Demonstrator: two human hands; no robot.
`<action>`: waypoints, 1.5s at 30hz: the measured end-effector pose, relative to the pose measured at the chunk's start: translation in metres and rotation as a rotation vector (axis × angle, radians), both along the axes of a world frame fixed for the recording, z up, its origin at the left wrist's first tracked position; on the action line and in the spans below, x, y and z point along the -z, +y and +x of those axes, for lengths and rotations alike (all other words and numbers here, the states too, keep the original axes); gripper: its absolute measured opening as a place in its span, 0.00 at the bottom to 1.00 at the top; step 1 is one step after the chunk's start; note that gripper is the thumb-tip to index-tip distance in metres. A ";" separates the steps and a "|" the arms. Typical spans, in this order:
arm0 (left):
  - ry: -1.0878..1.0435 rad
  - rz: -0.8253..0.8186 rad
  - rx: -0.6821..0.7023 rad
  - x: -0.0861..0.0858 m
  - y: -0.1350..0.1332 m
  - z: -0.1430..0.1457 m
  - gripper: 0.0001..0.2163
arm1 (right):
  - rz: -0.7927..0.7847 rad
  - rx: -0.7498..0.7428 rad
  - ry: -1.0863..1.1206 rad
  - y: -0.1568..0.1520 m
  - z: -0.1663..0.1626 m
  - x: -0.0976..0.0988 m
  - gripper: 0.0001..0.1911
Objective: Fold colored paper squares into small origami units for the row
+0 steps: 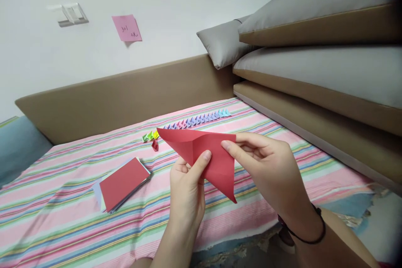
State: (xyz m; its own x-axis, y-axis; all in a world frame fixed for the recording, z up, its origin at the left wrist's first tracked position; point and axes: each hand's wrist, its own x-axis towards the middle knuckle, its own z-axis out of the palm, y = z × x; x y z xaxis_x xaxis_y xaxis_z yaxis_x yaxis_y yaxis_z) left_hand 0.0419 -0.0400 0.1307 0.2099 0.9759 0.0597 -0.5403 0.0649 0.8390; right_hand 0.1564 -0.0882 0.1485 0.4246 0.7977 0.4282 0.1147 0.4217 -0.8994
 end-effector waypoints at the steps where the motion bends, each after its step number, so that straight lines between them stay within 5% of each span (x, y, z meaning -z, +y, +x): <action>1: -0.002 -0.007 -0.005 -0.001 -0.001 0.000 0.12 | 0.000 0.000 -0.002 -0.001 0.000 -0.001 0.04; 45: 0.044 -0.022 -0.055 -0.003 -0.005 0.002 0.12 | 0.004 0.068 0.013 -0.001 0.002 -0.003 0.05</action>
State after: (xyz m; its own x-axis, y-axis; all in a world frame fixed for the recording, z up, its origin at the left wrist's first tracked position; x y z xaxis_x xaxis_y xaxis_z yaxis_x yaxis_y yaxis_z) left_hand 0.0436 -0.0445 0.1335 0.1581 0.9870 0.0304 -0.5060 0.0546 0.8608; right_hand 0.1587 -0.0891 0.1515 0.4830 0.7652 0.4257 0.1316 0.4173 -0.8992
